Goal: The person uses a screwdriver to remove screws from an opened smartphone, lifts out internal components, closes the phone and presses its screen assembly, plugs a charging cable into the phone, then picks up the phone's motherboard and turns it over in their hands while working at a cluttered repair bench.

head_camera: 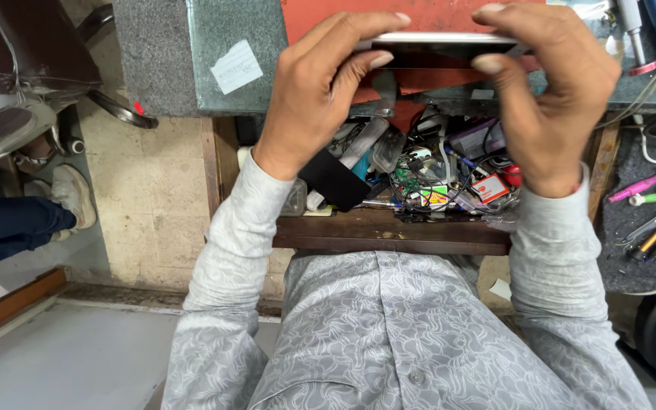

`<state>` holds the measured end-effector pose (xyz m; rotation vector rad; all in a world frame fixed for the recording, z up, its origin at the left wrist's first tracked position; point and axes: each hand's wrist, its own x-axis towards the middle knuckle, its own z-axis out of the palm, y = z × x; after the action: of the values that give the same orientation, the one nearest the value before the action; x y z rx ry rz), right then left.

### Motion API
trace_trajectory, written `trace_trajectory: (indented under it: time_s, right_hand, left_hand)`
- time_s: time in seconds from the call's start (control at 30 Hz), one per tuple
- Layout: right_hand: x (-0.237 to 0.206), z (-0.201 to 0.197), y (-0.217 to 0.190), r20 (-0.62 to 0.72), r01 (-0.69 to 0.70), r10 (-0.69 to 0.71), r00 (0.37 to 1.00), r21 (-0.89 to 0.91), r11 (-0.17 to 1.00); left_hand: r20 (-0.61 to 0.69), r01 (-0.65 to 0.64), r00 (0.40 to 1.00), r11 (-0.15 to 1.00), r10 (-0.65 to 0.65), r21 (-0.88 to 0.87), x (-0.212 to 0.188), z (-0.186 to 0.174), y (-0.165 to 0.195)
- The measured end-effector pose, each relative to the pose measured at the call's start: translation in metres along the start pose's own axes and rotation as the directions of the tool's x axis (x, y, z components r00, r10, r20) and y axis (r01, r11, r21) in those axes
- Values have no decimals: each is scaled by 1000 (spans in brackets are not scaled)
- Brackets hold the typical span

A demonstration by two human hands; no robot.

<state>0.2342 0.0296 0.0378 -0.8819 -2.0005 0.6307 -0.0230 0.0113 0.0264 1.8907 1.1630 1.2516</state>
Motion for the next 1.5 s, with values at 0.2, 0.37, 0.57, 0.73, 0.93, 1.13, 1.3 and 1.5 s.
trace_trajectory:
  time_s: [0.2, 0.37, 0.57, 0.73, 0.93, 1.13, 1.3, 1.5]
  right_hand:
    - [-14, -11, 16, 41, -133, 131, 991, 62, 989]
    - [-21, -3, 24, -51, -173, 178, 983, 97, 980]
    - [-19, 0, 22, -55, -232, 241, 969, 133, 963]
    - [-22, 3, 25, 6, -232, 238, 971, 245, 941]
    - [-25, 6, 26, 31, -315, 323, 946, 325, 891]
    - [-23, 4, 25, 3, -316, 354, 935, 456, 832]
    - [-20, 1, 22, -26, -297, 339, 940, 425, 855]
    - [-8, -2, 6, -50, -291, 331, 942, 368, 883]
  left_hand:
    - [8, 67, 998, 998, -67, -12, -1, 2, -6]
    - [-35, 86, 996, 996, -87, -23, -2, 6, -7]
    - [-56, 114, 991, 990, -119, -81, -4, 9, -13]
    - [2, 266, 959, 902, -282, -339, -8, 0, -18]
    - [44, 312, 949, 906, -313, -287, -6, -2, -16]
    - [118, 442, 895, 823, -430, -357, -1, -6, -7]
    - [279, 485, 875, 734, -396, -476, 2, -9, 5]
    - [305, 493, 870, 717, -389, -492, -19, 30, 35]
